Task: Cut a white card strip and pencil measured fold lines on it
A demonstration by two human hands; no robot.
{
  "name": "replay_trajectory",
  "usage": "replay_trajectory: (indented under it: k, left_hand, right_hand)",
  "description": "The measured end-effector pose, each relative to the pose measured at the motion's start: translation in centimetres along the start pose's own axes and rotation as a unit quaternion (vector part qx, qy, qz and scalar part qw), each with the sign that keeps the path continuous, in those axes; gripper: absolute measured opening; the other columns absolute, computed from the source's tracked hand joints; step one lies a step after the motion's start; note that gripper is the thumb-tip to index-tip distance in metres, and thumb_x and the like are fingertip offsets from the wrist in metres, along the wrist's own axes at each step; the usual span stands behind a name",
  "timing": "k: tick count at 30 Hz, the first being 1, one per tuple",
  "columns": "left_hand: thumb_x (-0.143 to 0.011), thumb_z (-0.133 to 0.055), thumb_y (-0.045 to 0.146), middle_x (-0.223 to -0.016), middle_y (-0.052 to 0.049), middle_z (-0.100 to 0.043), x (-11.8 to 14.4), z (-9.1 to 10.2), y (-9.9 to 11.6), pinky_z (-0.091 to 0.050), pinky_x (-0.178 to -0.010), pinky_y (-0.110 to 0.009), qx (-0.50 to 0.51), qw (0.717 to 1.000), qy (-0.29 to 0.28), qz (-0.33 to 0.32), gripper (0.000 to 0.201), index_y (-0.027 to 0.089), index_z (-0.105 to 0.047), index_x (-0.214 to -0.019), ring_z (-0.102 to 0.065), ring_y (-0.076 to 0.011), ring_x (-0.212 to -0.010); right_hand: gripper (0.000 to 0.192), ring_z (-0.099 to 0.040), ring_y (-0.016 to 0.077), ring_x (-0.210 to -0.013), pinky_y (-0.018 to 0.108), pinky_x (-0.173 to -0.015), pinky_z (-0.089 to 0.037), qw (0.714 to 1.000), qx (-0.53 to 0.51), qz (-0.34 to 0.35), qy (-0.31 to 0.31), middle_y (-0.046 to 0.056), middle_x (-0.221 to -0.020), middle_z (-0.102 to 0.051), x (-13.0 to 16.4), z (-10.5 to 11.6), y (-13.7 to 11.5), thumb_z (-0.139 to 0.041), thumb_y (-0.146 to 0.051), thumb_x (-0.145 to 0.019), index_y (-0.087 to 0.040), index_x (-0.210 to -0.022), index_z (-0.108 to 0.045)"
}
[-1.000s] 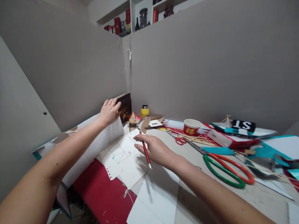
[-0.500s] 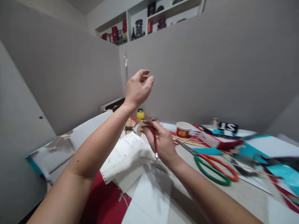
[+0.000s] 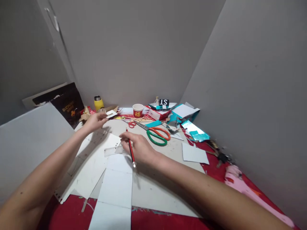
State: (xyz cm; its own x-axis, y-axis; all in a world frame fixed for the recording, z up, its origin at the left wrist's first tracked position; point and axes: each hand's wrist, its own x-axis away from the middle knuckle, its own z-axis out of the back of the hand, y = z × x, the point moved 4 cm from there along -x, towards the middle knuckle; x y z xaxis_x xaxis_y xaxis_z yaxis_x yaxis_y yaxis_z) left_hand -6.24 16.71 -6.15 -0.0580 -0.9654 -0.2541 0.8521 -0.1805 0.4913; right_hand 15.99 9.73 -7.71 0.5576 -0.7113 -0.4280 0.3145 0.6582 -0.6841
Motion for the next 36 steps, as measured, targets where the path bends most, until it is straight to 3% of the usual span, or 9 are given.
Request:
replay_trajectory:
  k: [5,10,18,22,29,36]
  left_hand:
    - [-0.093,-0.060,0.034,-0.123,-0.009,-0.061,-0.3,-0.6,-3.5,-0.054,-0.085,-0.044,-0.090,0.992,-0.082,0.031,0.032,0.019,-0.059,-0.120,-0.063,-0.0233,-0.102]
    - [-0.093,-0.059,0.035,-0.124,-0.009,-0.061,0.8,-0.3,-3.7,-0.054,-0.085,-0.044,-0.166,0.978,-0.129,0.014,0.032,0.019,-0.059,-0.121,-0.063,-0.0234,-0.102]
    - [-0.093,-0.059,0.034,-0.125,-0.009,-0.060,4.1,-0.1,-4.1,-0.054,-0.086,-0.044,-0.269,0.951,-0.146,0.034,0.032,0.020,-0.059,-0.122,-0.062,-0.0231,-0.103]
    - [-0.093,-0.059,0.034,-0.126,-0.009,-0.060,5.5,0.5,-4.3,-0.054,-0.086,-0.044,-0.288,0.948,-0.124,0.058,0.031,0.021,-0.059,-0.121,-0.062,-0.0230,-0.103]
    - [-0.092,-0.060,0.034,-0.125,-0.010,-0.060,7.6,3.4,-5.4,-0.054,-0.086,-0.045,-0.286,0.947,-0.008,0.143,0.035,0.019,-0.057,-0.124,-0.062,-0.0240,-0.104]
    - [-0.092,-0.060,0.034,-0.125,-0.010,-0.060,8.7,4.0,-7.1,-0.054,-0.085,-0.045,-0.239,0.954,0.020,0.179,0.035,0.019,-0.057,-0.123,-0.063,-0.0239,-0.103]
  right_hand:
    - [0.026,-0.066,0.0265,-0.093,0.041,-0.084,-0.051,0.984,0.144,0.007,-0.108,0.013,-0.100,-0.072,3.0,-0.6,0.8,-0.055,-0.021,-0.088,-0.015,-0.112,-0.063]
    - [0.032,-0.064,0.0283,-0.096,0.044,-0.086,-0.049,0.965,0.210,0.044,-0.148,0.014,-0.102,-0.070,2.4,-0.9,1.7,-0.058,-0.020,-0.086,-0.014,-0.117,-0.062]
    - [0.039,-0.066,0.0304,-0.102,0.045,-0.089,-0.052,0.962,0.215,0.042,-0.164,0.018,-0.112,-0.069,1.0,-2.1,6.0,-0.055,-0.028,-0.088,-0.013,-0.123,-0.061]
    - [0.040,-0.066,0.0307,-0.104,0.046,-0.091,-0.052,0.959,0.214,0.041,-0.181,0.017,-0.115,-0.069,1.0,-2.5,6.6,-0.053,-0.029,-0.089,-0.016,-0.126,-0.061]
    - [0.040,-0.067,0.0296,-0.103,0.042,-0.089,-0.052,0.963,0.198,0.036,-0.180,0.014,-0.113,-0.070,0.6,-2.0,6.0,-0.053,-0.019,-0.084,-0.018,-0.122,-0.064]
    - [0.048,-0.064,0.0307,-0.109,0.039,-0.091,-0.049,0.939,0.240,0.023,-0.244,0.016,-0.117,-0.068,-0.3,-1.6,4.1,-0.051,-0.013,-0.079,-0.016,-0.126,-0.061]
